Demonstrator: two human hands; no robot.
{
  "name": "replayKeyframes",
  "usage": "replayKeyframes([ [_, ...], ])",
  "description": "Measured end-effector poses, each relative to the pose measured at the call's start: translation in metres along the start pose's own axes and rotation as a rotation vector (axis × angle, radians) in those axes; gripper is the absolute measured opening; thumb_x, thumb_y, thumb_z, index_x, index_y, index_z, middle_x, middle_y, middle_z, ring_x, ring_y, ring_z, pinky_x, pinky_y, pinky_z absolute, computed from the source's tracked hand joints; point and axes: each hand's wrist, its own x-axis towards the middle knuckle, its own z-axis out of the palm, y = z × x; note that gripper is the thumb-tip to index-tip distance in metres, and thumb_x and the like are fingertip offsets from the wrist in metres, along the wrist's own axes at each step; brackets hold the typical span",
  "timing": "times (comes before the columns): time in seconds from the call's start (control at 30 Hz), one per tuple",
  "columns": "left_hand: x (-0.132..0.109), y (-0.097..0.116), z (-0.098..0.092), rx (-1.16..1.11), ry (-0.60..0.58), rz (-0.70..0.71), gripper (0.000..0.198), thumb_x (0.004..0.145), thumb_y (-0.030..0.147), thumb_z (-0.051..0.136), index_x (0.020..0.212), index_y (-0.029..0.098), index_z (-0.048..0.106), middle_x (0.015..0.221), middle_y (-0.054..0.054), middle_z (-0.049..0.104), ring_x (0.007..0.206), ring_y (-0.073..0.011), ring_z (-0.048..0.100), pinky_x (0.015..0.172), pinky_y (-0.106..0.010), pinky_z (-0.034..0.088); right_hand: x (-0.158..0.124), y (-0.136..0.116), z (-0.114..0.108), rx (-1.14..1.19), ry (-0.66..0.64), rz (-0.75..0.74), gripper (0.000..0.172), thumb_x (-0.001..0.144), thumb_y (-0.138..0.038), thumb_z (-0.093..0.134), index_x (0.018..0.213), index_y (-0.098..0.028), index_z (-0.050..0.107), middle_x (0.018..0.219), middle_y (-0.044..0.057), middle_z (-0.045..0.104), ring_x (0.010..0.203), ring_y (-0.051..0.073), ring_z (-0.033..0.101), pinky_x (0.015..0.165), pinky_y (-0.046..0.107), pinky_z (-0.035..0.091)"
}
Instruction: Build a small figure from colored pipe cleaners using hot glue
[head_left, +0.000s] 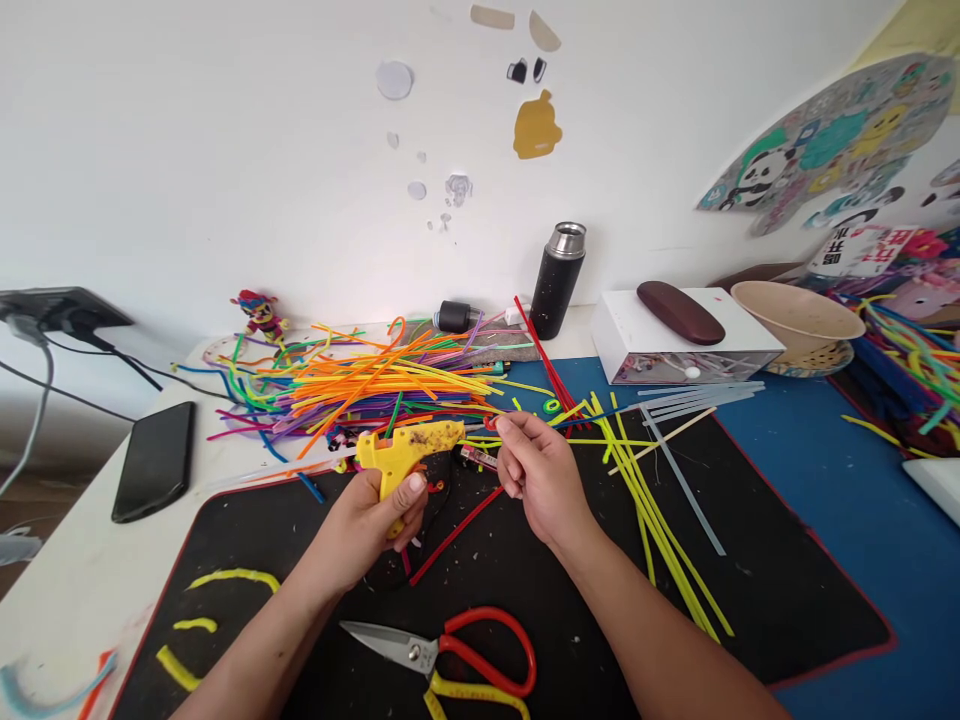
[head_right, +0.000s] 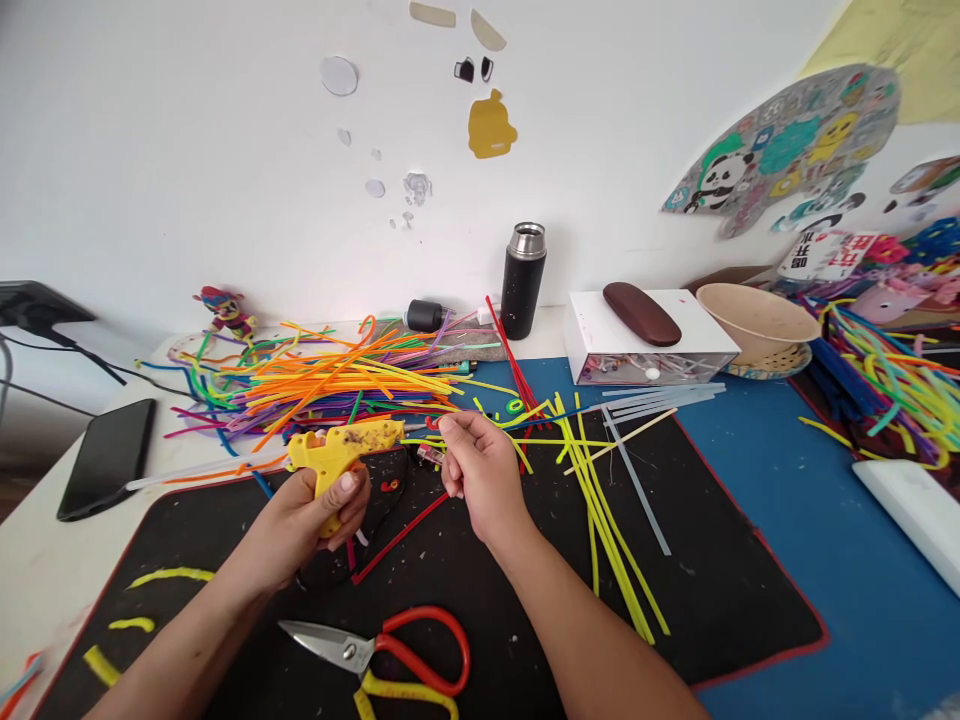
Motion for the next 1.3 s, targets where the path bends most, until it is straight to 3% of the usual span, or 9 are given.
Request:
replayKeyframes([
  [0.7, 0.001, 0.013, 0.007, 0.125, 0.003, -0.011, 0.073, 0.089, 0.084, 0.055, 0.055, 0.020, 0.047, 0.046, 0.002, 0.044, 0.046, -0.0102, 0.035, 0.051, -0.028, 0.026, -0.002, -0.005, 0.003, 0.000, 0.013, 0.014, 0.039, 0.080, -0.053, 0.085, 0.083, -0.019, 0.068, 0.047, -0.011, 0.043, 0.035, 0.006, 0.038, 0.037, 0.020, 0.025],
  [0.93, 0.000, 0.008, 0.002, 0.111, 0.059, 0.021, 0.069, 0.092, 0.080, 0.056, 0.058, 0.020, 0.047, 0.050, 0.002, 0.046, 0.048, -0.0103, 0.037, 0.053, -0.029, 0.027, -0.002, -0.003, 0.002, 0.010, 0.016, 0.007, 0.038, 0.080, -0.053, 0.085, 0.084, -0.019, 0.068, 0.047, -0.011, 0.043, 0.036, 0.006, 0.038, 0.037, 0.020, 0.025],
  [1.3, 0.000, 0.010, 0.005, 0.142, 0.056, 0.004, 0.067, 0.091, 0.080, 0.056, 0.063, 0.020, 0.049, 0.049, 0.002, 0.047, 0.047, -0.0107, 0.038, 0.052, -0.028, 0.029, -0.003, -0.006, 0.003, 0.001, 0.013, 0.016, 0.040, 0.080, -0.054, 0.085, 0.084, -0.019, 0.068, 0.047, -0.011, 0.043, 0.035, 0.006, 0.038, 0.037, 0.020, 0.025],
])
